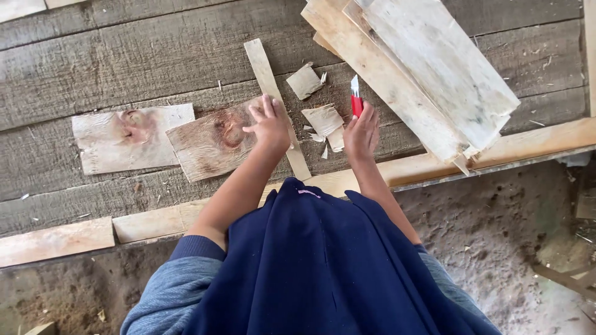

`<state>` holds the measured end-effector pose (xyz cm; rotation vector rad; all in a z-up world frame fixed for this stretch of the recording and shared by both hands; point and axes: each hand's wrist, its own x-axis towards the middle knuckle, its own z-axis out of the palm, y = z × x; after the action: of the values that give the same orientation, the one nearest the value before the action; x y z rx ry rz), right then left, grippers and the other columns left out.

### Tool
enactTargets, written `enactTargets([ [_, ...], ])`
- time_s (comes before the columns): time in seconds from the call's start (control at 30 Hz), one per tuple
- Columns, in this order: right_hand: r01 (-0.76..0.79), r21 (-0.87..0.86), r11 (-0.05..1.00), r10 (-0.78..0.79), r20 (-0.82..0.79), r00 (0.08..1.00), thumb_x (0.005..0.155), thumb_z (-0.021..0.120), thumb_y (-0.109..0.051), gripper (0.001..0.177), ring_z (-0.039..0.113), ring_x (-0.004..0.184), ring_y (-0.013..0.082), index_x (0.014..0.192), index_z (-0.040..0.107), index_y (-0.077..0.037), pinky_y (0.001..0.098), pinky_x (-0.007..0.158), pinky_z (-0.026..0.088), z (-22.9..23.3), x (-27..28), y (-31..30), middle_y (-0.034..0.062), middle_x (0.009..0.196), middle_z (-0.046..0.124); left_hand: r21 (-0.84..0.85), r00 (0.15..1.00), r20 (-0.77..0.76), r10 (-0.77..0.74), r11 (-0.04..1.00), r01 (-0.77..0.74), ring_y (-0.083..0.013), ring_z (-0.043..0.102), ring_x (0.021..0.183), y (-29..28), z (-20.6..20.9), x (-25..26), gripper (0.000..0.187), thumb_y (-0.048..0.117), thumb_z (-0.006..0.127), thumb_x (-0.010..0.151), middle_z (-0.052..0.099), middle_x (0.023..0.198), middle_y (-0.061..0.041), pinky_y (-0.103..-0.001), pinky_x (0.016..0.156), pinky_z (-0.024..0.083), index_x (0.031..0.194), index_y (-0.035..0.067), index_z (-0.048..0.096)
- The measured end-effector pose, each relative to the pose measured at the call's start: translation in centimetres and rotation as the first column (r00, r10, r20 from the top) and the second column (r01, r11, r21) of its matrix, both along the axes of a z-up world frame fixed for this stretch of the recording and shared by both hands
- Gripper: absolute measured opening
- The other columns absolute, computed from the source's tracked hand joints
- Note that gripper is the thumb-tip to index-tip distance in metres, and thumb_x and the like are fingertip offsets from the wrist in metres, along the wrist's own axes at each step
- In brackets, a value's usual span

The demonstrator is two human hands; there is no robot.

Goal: Cutting thin wood veneers or sheets using a utility knife on a wooden floor.

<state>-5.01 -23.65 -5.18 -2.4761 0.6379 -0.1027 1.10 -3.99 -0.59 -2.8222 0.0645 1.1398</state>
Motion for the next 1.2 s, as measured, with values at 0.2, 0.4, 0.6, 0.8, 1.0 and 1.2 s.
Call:
enactTargets([
  [0.2, -0.170, 0.501, 0.848, 0.276, -0.145, 0.950, 0.092, 0.064, -0.046, 0.056, 0.066, 0.108, 0.0476, 0.141, 0.047, -0.023, 0.0539, 0.093, 0.050, 9.3, 1.1, 5.6, 0.0230, 0.114, 0.067, -0.076, 0.999, 0.025, -0.037, 0.996, 0.039, -0.0577, 0.005, 0.150, 1.7, -0.3, -0.4, 0.129, 0.050, 0.089, 0.075, -0.005, 0.172, -0.015, -0.089, 0.093, 0.032, 0.166, 0.011, 0.007],
  [0.4, -0.449, 0.191, 0.873, 0.486, -0.430, 0.761, 0.103, 0.037, -0.039, 0.042, 0.070, 0.099, 0.0510, 0.142, 0.037, -0.024, 0.0603, 0.086, 0.052, 2.5, 3.0, 8.5, 0.0279, 0.102, 0.070, -0.143, 0.998, 0.059, -0.027, 0.989, 0.035, -0.0545, 0.007, 0.151, 2.8, -0.9, -0.4, 0.128, 0.053, 0.090, 0.073, -0.002, 0.172, -0.013, -0.084, 0.092, 0.042, 0.166, 0.014, 0.011],
  [0.6, -0.534, 0.183, 0.825, 0.546, -0.503, 0.670, 0.107, 0.035, -0.029, 0.058, 0.066, 0.109, 0.0529, 0.163, 0.018, -0.024, 0.0600, 0.094, 0.051, 6.1, 3.8, 10.3, 0.0355, 0.112, 0.068, -0.171, 0.998, 0.057, -0.008, 0.985, 0.017, -0.0544, 0.004, 0.152, 3.2, -2.0, -0.2, 0.128, 0.052, 0.091, 0.073, -0.004, 0.172, -0.010, -0.085, 0.090, 0.040, 0.166, 0.016, 0.011],
  [0.8, -0.550, 0.215, 0.807, 0.567, -0.543, 0.619, 0.105, 0.037, -0.034, 0.060, 0.066, 0.109, 0.0529, 0.162, 0.021, -0.028, 0.0600, 0.093, 0.052, 2.7, 2.4, 8.6, 0.0348, 0.112, 0.068, -0.185, 0.999, 0.037, 0.002, 0.983, 0.005, -0.0561, 0.002, 0.151, 2.9, -1.0, -0.2, 0.129, 0.050, 0.092, 0.073, -0.006, 0.172, -0.012, -0.086, 0.091, 0.039, 0.166, 0.015, 0.010],
  [1.0, -0.586, 0.263, 0.767, 0.615, -0.562, 0.553, 0.105, 0.036, -0.024, 0.059, 0.066, 0.108, 0.0545, 0.162, 0.021, -0.015, 0.0623, 0.093, 0.051, 8.2, -0.6, 9.0, 0.0379, 0.107, 0.068, -0.181, 0.998, 0.055, -0.007, 0.983, 0.017, -0.0556, 0.003, 0.151, 3.0, -0.8, -0.2, 0.126, 0.049, 0.091, 0.074, -0.003, 0.172, -0.013, -0.085, 0.091, 0.040, 0.166, 0.013, 0.013],
  [1.2, -0.580, 0.279, 0.765, 0.607, -0.615, 0.503, 0.104, 0.034, -0.027, 0.054, 0.062, 0.111, 0.0576, 0.156, 0.026, -0.014, 0.0649, 0.096, 0.047, 7.4, -4.0, 8.2, 0.0375, 0.107, 0.068, -0.194, 0.997, 0.078, -0.018, 0.981, 0.033, -0.0553, 0.003, 0.151, 3.3, -1.6, -0.5, 0.123, 0.048, 0.089, 0.076, -0.001, 0.172, -0.012, -0.085, 0.091, 0.041, 0.166, 0.013, 0.014],
])
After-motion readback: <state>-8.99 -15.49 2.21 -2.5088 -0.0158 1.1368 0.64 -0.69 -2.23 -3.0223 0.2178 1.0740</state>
